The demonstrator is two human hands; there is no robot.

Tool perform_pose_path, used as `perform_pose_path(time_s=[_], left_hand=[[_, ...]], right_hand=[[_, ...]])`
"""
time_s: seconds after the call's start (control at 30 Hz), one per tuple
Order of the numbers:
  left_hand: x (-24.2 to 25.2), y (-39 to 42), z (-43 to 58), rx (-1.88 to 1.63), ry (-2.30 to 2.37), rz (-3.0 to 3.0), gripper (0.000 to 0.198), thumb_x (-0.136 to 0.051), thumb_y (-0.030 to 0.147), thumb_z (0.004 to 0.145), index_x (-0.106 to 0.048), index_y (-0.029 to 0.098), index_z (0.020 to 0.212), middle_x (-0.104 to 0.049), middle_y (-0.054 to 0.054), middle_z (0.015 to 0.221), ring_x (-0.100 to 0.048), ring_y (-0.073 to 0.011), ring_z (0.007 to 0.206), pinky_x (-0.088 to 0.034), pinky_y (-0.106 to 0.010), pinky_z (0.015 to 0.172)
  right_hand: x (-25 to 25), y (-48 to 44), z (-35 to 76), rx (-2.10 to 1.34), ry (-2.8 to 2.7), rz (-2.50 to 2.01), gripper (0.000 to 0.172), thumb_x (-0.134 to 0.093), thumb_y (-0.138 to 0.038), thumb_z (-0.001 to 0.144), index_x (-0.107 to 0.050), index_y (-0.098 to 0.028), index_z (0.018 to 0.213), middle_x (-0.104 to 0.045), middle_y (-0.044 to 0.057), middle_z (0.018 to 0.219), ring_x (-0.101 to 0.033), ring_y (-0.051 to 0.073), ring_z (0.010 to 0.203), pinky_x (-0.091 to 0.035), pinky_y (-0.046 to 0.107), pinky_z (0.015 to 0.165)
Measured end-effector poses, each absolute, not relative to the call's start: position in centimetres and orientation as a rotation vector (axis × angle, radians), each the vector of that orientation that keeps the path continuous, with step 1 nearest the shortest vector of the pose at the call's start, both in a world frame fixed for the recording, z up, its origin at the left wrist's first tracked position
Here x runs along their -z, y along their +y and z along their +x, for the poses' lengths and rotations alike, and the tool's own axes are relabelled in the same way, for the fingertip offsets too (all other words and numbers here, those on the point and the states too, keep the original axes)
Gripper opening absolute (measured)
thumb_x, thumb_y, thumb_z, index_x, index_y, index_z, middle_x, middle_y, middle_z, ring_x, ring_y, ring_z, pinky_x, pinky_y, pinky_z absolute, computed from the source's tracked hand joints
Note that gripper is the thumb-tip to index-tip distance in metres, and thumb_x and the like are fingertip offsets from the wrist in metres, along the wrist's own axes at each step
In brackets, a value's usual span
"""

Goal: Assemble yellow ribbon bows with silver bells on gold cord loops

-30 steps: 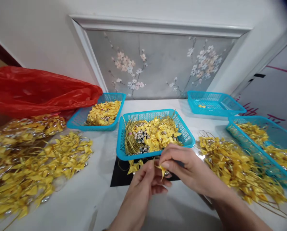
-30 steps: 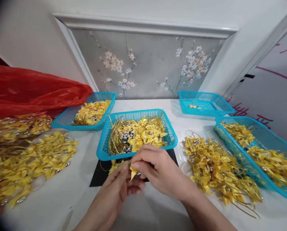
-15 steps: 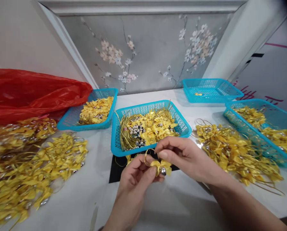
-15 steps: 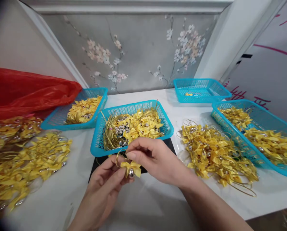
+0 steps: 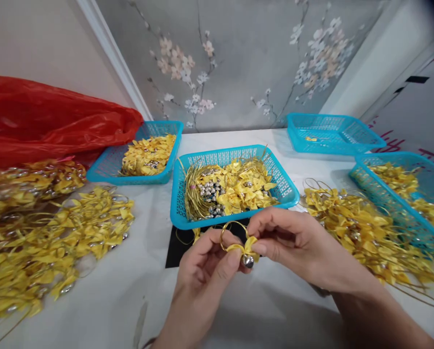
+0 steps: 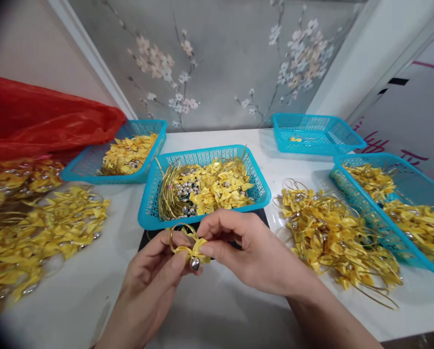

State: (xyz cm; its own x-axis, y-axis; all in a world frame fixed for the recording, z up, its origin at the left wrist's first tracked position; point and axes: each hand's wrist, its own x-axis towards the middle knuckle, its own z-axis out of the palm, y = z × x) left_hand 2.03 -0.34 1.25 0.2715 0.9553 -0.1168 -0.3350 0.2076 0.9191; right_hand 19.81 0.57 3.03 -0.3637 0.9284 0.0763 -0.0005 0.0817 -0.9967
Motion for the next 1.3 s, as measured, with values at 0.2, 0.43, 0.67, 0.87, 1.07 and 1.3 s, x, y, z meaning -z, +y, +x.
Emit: perform_pose_path(time_s=[0.2, 0.43, 0.67, 0.87, 1.07, 1.3], left_hand=[[-0.9, -0.2, 1.8, -1.093, 0.856, 0.902, 0.007, -0.067, 0.026, 0.086, -0.069, 0.023, 0.081, -0.062, 0.003, 0.076, -0.056, -0.0101, 0.070, -0.049, -0.017, 0.066], [-0.4, -0.3, 1.7, -1.139, 0.908, 0.947, 0.008, -0.066, 0.024, 0.088, -0.066, 0.022, 0.079, -0.063, 0.003, 0.078, -0.054, -0.0112, 0.075, -0.047, -0.018, 0.071], [-0.4, -0.5, 1.7, -1.101, 0.889, 0.933, 0.009, -0.064, 0.024, 0.090, -0.068, 0.025, 0.081, -0.065, 0.004, 0.076, -0.060, -0.0110, 0.074, -0.050, -0.019, 0.072], [-0.5, -0.5, 1.5, -1.090, 0.886, 0.961, 0.010, -0.064, 0.025, 0.090, -0.069, 0.025, 0.081, -0.064, 0.005, 0.075, -0.059, -0.0100, 0.072, -0.049, -0.017, 0.071], [-0.5, -0.5, 1.7, -1.109, 0.904, 0.933, 0.010, -0.065, 0.026, 0.089, -0.069, 0.023, 0.079, -0.064, 0.004, 0.074, -0.057, -0.0110, 0.071, -0.048, -0.019, 0.070], [-0.7, -0.3, 2.0, -1.184, 0.933, 0.811, 0.009, -0.071, 0.028, 0.083, -0.070, 0.021, 0.077, -0.066, 0.003, 0.073, -0.057, -0.0102, 0.068, -0.048, -0.017, 0.065]], right_hand=[[-2.9, 0.0, 19.5, -0.729, -1.828, -1.013, 0.013, -0.066, -0.017, 0.087, -0.058, -0.023, 0.095, -0.062, 0.001, 0.088, -0.059, 0.015, 0.081, -0.049, 0.028, 0.071], [-2.6, -0.7, 18.6, -0.404, -2.107, -0.984, 0.016, -0.061, -0.015, 0.091, -0.058, -0.019, 0.106, -0.066, 0.007, 0.095, -0.060, 0.020, 0.086, -0.050, 0.033, 0.077], [-2.9, 0.0, 18.8, -0.636, -1.966, -1.027, 0.006, -0.056, -0.016, 0.094, -0.061, -0.017, 0.094, -0.065, 0.001, 0.077, -0.060, 0.012, 0.071, -0.047, 0.020, 0.067], [-2.7, 0.2, 18.6, -0.764, -1.877, -1.078, 0.011, -0.054, -0.020, 0.095, -0.062, -0.018, 0.088, -0.064, -0.001, 0.071, -0.057, 0.011, 0.062, -0.043, 0.020, 0.058], [-2.7, 0.0, 18.4, -0.718, -1.882, -0.999, 0.002, -0.061, -0.021, 0.091, -0.061, -0.020, 0.090, -0.065, 0.000, 0.074, -0.058, 0.013, 0.065, -0.046, 0.024, 0.060], [-2.9, -0.1, 18.9, -0.725, -1.795, -0.987, 0.009, -0.060, -0.019, 0.091, -0.063, -0.021, 0.083, -0.063, 0.001, 0.070, -0.057, 0.014, 0.063, -0.045, 0.027, 0.056]])
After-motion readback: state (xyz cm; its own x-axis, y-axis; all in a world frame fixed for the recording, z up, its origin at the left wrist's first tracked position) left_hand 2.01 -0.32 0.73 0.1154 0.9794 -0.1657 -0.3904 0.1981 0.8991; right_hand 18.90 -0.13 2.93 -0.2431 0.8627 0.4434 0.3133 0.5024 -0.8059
